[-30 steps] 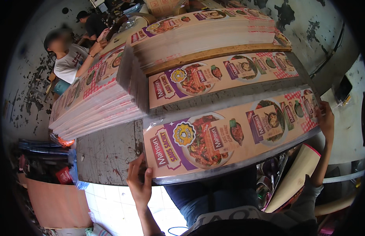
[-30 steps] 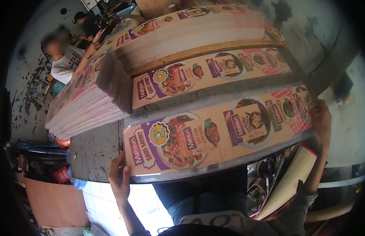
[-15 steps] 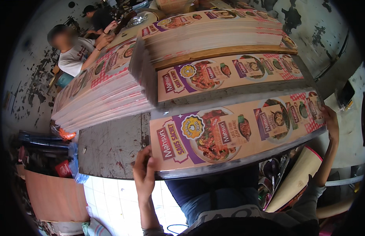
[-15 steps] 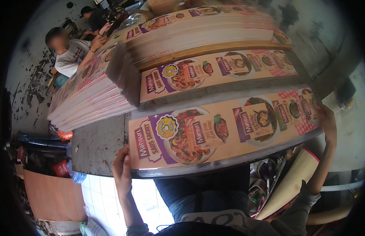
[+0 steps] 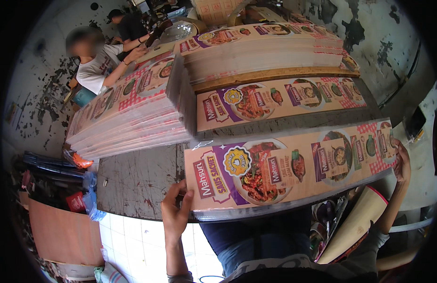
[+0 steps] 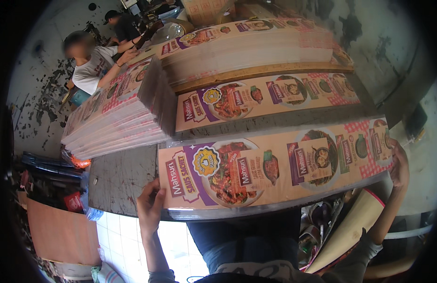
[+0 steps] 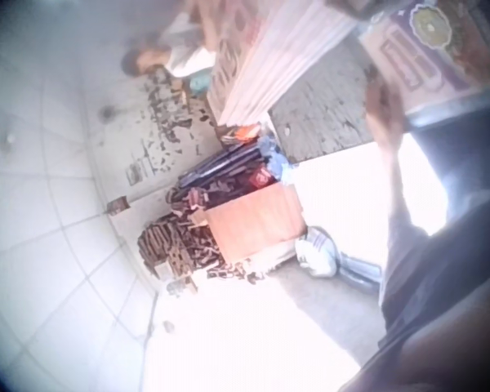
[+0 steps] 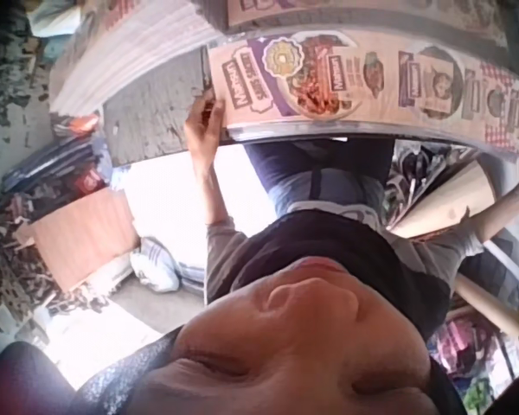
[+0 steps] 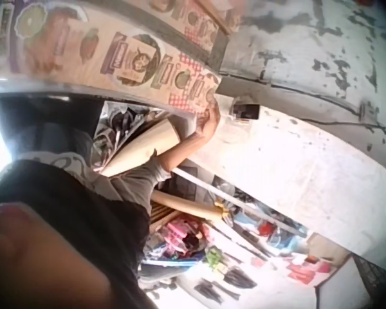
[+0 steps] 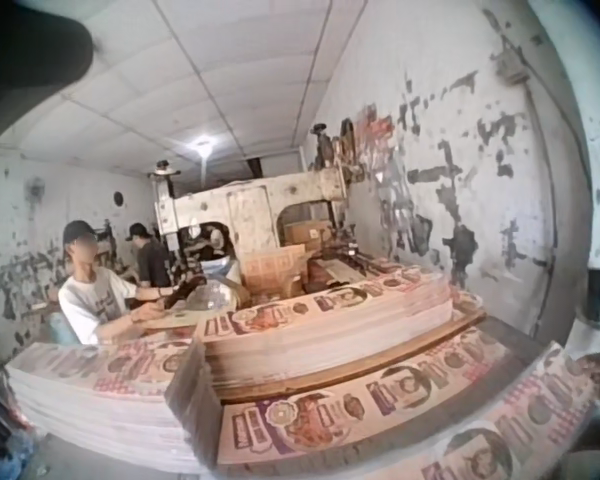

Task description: The person opens clear plastic sleeves on a table and slides printed cardboard labels into the sleeves by hand.

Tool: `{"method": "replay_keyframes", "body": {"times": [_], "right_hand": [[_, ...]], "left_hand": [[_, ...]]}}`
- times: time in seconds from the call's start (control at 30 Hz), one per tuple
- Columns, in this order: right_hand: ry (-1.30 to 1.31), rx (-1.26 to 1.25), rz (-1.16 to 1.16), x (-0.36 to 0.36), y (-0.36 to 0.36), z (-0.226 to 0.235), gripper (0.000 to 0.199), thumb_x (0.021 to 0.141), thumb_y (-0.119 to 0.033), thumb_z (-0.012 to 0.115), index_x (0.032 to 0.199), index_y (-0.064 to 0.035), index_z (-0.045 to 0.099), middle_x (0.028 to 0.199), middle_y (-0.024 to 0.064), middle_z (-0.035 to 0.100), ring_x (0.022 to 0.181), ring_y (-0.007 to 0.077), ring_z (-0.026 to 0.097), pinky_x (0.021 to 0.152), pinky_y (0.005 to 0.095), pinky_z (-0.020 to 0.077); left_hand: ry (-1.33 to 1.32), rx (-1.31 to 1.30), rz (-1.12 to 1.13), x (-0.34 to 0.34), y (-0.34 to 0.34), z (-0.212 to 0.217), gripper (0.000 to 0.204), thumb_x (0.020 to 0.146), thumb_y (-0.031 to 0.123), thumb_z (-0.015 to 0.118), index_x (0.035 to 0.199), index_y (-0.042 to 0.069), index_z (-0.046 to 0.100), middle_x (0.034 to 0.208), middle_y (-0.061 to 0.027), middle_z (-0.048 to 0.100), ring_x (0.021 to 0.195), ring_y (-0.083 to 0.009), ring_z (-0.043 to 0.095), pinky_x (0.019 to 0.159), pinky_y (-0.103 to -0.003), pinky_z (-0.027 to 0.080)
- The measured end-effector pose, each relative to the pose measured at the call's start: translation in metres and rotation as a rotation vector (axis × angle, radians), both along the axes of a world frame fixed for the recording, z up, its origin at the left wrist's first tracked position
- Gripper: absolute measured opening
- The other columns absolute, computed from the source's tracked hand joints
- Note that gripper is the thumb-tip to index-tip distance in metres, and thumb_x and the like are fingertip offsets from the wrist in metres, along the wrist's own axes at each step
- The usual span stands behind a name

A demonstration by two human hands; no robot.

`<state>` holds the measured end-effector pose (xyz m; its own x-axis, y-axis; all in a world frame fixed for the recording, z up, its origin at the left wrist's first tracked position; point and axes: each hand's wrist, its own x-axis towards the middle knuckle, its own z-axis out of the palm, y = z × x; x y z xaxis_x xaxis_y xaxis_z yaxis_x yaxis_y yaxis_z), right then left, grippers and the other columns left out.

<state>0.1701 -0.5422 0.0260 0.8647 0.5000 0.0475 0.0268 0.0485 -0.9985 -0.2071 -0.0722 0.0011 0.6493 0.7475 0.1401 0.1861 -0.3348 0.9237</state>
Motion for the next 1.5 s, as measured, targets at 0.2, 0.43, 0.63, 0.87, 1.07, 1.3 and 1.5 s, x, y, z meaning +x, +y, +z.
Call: {"method": "replay_keyframes", "body": {"times": [0.2, 0.43, 0.63, 0.87, 1.07, 1.3, 1.5], "right_hand": [[0.235, 0.461, -0.182, 0.004, -0.019, -0.038, 0.052, 0.090, -0.029, 0.049, 0.131, -0.0022, 0.033, 0.129, 0.0156, 0.043, 0.117, 0.0277, 0.047, 0.082, 0.0379, 0.0503], [0.110, 0.756, 0.071, 0.022, -0.024, -0.077, 0.057, 0.090, -0.033, 0.050, 0.134, -0.0032, 0.029, 0.137, 0.0157, 0.035, 0.127, 0.0322, 0.033, 0.103, 0.0519, 0.0275], [-0.021, 0.343, 0.037, 0.021, -0.043, -0.099, 0.078, 0.078, -0.043, 0.064, 0.135, -0.0022, 0.029, 0.137, 0.0158, 0.035, 0.129, 0.0312, 0.031, 0.105, 0.0441, 0.0259], [-0.688, -0.952, 0.351, -0.051, 0.059, -0.015, 0.092, 0.058, -0.045, 0.077, 0.130, -0.0016, 0.040, 0.135, 0.0193, 0.038, 0.129, 0.0351, 0.028, 0.106, 0.0431, 0.0194], [-0.607, -0.930, 0.227, -0.070, 0.086, -0.005, 0.094, 0.060, -0.052, 0.073, 0.131, -0.0009, 0.038, 0.137, 0.0200, 0.035, 0.130, 0.0344, 0.026, 0.107, 0.0434, 0.0171], [-0.224, -0.486, -0.025, -0.052, 0.066, -0.026, 0.080, 0.072, -0.049, 0.064, 0.128, 0.0021, 0.039, 0.131, 0.0167, 0.040, 0.124, 0.0292, 0.034, 0.104, 0.0396, 0.0225], [-0.097, -0.023, -0.089, -0.032, 0.045, -0.040, 0.064, 0.081, -0.038, 0.060, 0.124, 0.0049, 0.042, 0.122, 0.0130, 0.049, 0.115, 0.0235, 0.045, 0.100, 0.0352, 0.0299]], "left_hand": [[0.005, -0.309, -0.126, -0.004, 0.006, 0.007, 0.026, 0.089, 0.006, 0.052, 0.110, -0.011, 0.052, 0.099, -0.0155, 0.063, 0.086, -0.0130, 0.058, 0.074, -0.024, 0.045], [-0.171, -0.505, -0.286, -0.013, 0.008, 0.006, 0.043, 0.087, 0.013, 0.055, 0.120, -0.010, 0.041, 0.101, -0.0196, 0.062, 0.093, -0.0193, 0.060, 0.081, -0.029, 0.046], [-0.222, -0.564, -0.284, -0.010, 0.005, 0.013, 0.072, 0.077, 0.033, 0.066, 0.123, -0.010, 0.033, 0.100, -0.0253, 0.060, 0.093, -0.0260, 0.062, 0.084, -0.033, 0.047], [-0.211, -0.442, -0.322, -0.005, 0.001, 0.022, 0.082, 0.071, 0.037, 0.069, 0.125, -0.006, 0.024, 0.111, -0.0230, 0.050, 0.107, -0.0278, 0.051, 0.091, -0.035, 0.039], [-0.353, -0.553, -0.242, -0.001, -0.004, 0.029, 0.073, 0.068, 0.022, 0.065, 0.123, 0.004, 0.020, 0.116, -0.0183, 0.037, 0.111, -0.0278, 0.047, 0.093, -0.039, 0.041], [-0.375, -0.645, -0.259, -0.004, -0.008, 0.037, 0.069, 0.068, 0.008, 0.060, 0.124, 0.005, 0.021, 0.118, -0.0182, 0.038, 0.114, -0.0274, 0.044, 0.095, -0.038, 0.040], [-0.202, -0.444, -0.351, -0.006, -0.006, 0.028, 0.074, 0.074, 0.021, 0.067, 0.127, 0.004, 0.019, 0.121, -0.0107, 0.037, 0.121, -0.0237, 0.033, 0.100, -0.037, 0.028]]}}
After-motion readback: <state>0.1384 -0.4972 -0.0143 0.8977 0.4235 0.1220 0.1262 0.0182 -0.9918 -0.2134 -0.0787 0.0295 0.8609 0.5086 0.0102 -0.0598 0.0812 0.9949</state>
